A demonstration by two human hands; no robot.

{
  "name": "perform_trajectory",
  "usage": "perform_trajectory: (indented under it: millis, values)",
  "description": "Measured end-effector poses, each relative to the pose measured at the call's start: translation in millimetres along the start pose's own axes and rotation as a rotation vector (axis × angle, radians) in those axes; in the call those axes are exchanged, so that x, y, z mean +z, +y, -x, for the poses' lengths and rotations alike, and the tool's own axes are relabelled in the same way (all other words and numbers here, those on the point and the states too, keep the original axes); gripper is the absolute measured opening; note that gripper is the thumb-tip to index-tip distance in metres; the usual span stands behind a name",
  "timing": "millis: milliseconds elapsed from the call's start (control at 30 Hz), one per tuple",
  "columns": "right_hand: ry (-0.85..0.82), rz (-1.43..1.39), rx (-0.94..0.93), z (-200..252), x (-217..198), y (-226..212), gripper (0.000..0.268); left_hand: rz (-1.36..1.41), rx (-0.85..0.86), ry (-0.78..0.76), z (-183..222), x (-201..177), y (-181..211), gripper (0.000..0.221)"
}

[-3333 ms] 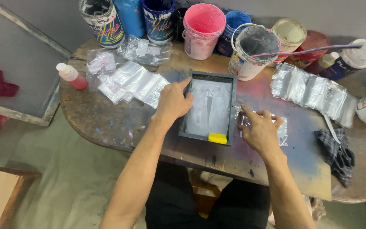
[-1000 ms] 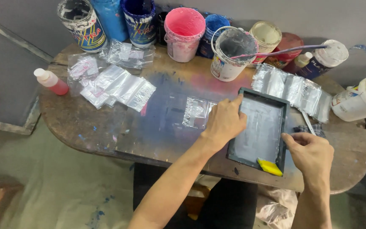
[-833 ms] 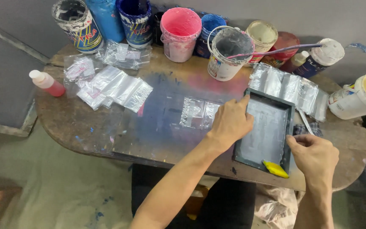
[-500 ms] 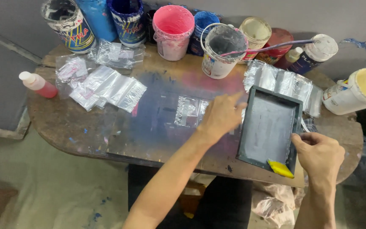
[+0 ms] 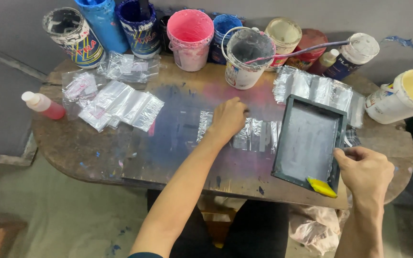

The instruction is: Cleaning a screen printing frame with a sponge and brush and organizing small plastic bags on a workbench.

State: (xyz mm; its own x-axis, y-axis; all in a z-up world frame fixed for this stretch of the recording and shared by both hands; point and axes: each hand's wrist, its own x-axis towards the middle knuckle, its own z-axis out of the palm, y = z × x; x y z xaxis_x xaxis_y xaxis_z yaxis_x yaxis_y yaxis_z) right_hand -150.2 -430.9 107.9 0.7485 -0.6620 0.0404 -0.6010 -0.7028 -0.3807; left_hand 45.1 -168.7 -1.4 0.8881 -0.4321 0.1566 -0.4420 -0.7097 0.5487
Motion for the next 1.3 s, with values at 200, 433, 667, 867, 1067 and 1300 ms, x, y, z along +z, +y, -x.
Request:
perform_trajectory:
  millis: [200,433,667,867,1067,1300]
  values:
    - [0.004,-0.037,0.016,5.1,-5.0,-7.8,0.029,-0.143,0.047,-0.015,-13.6,18.5,16.2,0.026]
    - [0.001,-0.039,0.025,1.8,-1.9,-1.7,0.031,-0.164,0.041,-0.005,-9.1,18.1,11.9,0.020]
    - [-0.015,-0.064,0.038,2.9,2.7,-3.2,0.029,-0.136,-0.005,-0.092,4.3,-12.9,-9.3,0.006]
    - [-0.078,-0.016,0.045,-3.8,16.7,-1.4,0.032,-0.099,-0.033,-0.057,15.5,-35.5,-35.2,0.004]
    - [-0.094,0.014,0.059,-13.4,38.5,11.4,0.033,-0.041,-0.133,-0.119,26.6,-80.6,-35.8,0.011]
    - [-0.110,0.070,0.020,-12.6,53.7,9.7,0.036,-0.048,-0.099,-0.085,31.9,-90.4,-40.8,0.010]
